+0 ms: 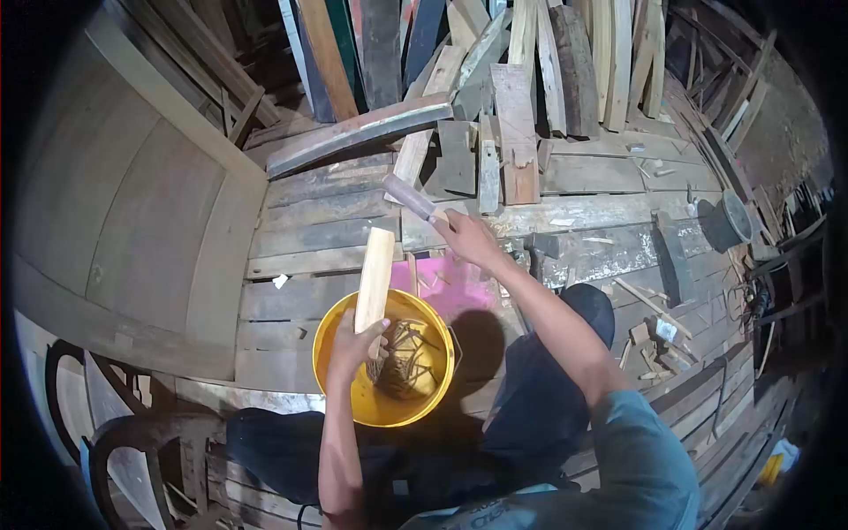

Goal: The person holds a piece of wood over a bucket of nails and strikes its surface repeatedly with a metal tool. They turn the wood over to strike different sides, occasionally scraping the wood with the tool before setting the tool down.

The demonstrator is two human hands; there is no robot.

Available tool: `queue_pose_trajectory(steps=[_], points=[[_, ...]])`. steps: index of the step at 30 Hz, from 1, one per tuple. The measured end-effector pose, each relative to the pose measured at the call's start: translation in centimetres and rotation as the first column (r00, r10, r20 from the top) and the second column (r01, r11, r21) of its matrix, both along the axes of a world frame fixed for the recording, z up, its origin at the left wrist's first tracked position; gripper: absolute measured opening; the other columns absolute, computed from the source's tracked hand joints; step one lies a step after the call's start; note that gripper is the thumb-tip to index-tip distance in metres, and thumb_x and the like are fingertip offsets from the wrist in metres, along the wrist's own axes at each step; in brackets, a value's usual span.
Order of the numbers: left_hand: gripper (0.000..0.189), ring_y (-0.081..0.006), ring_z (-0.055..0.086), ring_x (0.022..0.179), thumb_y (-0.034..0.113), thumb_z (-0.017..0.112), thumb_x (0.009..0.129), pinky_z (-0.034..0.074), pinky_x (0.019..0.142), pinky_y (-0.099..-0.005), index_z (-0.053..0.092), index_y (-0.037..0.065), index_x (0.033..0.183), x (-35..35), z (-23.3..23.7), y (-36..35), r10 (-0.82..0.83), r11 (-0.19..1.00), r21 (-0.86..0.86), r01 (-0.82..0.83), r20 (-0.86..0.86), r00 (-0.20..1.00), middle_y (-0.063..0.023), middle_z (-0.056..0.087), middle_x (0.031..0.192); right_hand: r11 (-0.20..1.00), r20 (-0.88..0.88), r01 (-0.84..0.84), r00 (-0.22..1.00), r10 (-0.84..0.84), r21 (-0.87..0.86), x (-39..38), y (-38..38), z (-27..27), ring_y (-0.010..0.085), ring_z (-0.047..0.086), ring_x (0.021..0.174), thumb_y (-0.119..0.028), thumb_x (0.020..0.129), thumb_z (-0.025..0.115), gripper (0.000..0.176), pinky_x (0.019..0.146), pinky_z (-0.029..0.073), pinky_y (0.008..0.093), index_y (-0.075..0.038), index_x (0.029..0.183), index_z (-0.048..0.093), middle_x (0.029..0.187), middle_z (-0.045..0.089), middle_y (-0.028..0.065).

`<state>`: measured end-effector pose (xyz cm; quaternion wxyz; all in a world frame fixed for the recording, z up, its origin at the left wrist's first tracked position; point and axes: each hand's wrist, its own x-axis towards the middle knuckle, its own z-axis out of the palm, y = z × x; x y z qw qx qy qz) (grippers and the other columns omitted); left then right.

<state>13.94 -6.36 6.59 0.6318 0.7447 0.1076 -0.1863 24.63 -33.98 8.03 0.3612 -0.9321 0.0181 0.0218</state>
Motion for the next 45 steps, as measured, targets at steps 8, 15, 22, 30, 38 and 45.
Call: queue_pose_trajectory(steps=[8,15,22,30,38,45], points=[[0.045,-0.0232,0.068,0.062,0.018,0.077,0.082,0.053,0.052,-0.0340,0.051,-0.002,0.113,-0.3,-0.5,0.1,-0.115,0.961,0.269,0.059,0.198,0.974,-0.0191,0.069,0.092,0.952,0.213,-0.219,0.962,0.173,0.213,-0.6,1.4,-1.3,0.0408,0.061,0.072,-0.036,0.088,0.066,0.041,0.066,0.046,0.0480,-0.004,0.110,0.051,0.074,0.062,0.0194],[0.048,-0.0460,0.066,0.072,0.026,0.061,0.090,0.053,0.062,-0.0546,0.046,0.007,0.132,-1.9,1.6,-1.6,-0.263,0.613,0.777,-0.144,0.372,0.890,-0.0289,0.067,0.086,0.977,0.102,-0.213,0.972,0.211,0.010,-1.8,2.4,0.6,0.0425,0.062,0.077,-0.035,0.089,0.061,0.040,0.069,0.046,0.0516,-0.005,0.113,0.049,0.081,0.063,0.0207],[0.063,-0.0377,0.065,0.058,0.020,0.060,0.089,0.055,0.054,-0.0481,0.039,0.026,0.148,-1.9,0.9,-1.7,-0.388,0.485,0.858,-0.171,0.386,0.837,-0.0212,0.066,0.083,0.952,0.115,-0.296,0.946,0.303,-0.074,-1.8,3.0,-0.2,0.0448,0.062,0.091,-0.034,0.093,0.057,0.036,0.080,0.049,0.0514,-0.001,0.108,0.055,0.096,0.065,0.0258],[0.069,-0.0325,0.064,0.055,0.011,0.062,0.083,0.053,0.050,-0.0432,0.038,0.011,0.148,-2.1,0.7,-1.6,-0.445,0.432,0.872,-0.231,0.429,0.786,-0.0175,0.066,0.085,0.945,-0.031,-0.275,0.961,0.274,-0.175,-2.4,3.0,2.1,0.0450,0.064,0.084,-0.036,0.096,0.054,0.042,0.077,0.049,0.0531,0.005,0.097,0.058,0.084,0.064,0.0296],[0.029,-0.0414,0.066,0.068,0.015,0.064,0.084,0.052,0.058,-0.0501,0.053,0.002,0.107,-1.4,-2.4,-1.0,-0.257,0.603,0.771,-0.205,0.431,0.865,-0.0227,0.066,0.082,0.758,0.163,-0.426,0.811,0.562,-0.494,-6.5,4.6,-2.7,0.0471,0.064,0.075,-0.037,0.097,0.052,0.041,0.067,0.050,0.0555,0.004,0.105,0.053,0.076,0.065,0.0292],[0.020,-0.0375,0.069,0.071,0.008,0.051,0.089,0.054,0.062,-0.0485,0.056,-0.001,0.105,-1.0,1.2,-0.2,-0.297,0.647,0.759,-0.074,0.341,0.892,-0.0203,0.067,0.075,0.864,0.097,-0.317,0.919,0.381,-0.390,-6.8,6.2,-0.7,0.0473,0.064,0.078,-0.038,0.094,0.056,0.042,0.065,0.050,0.0546,0.003,0.101,0.050,0.079,0.065,0.0287]])
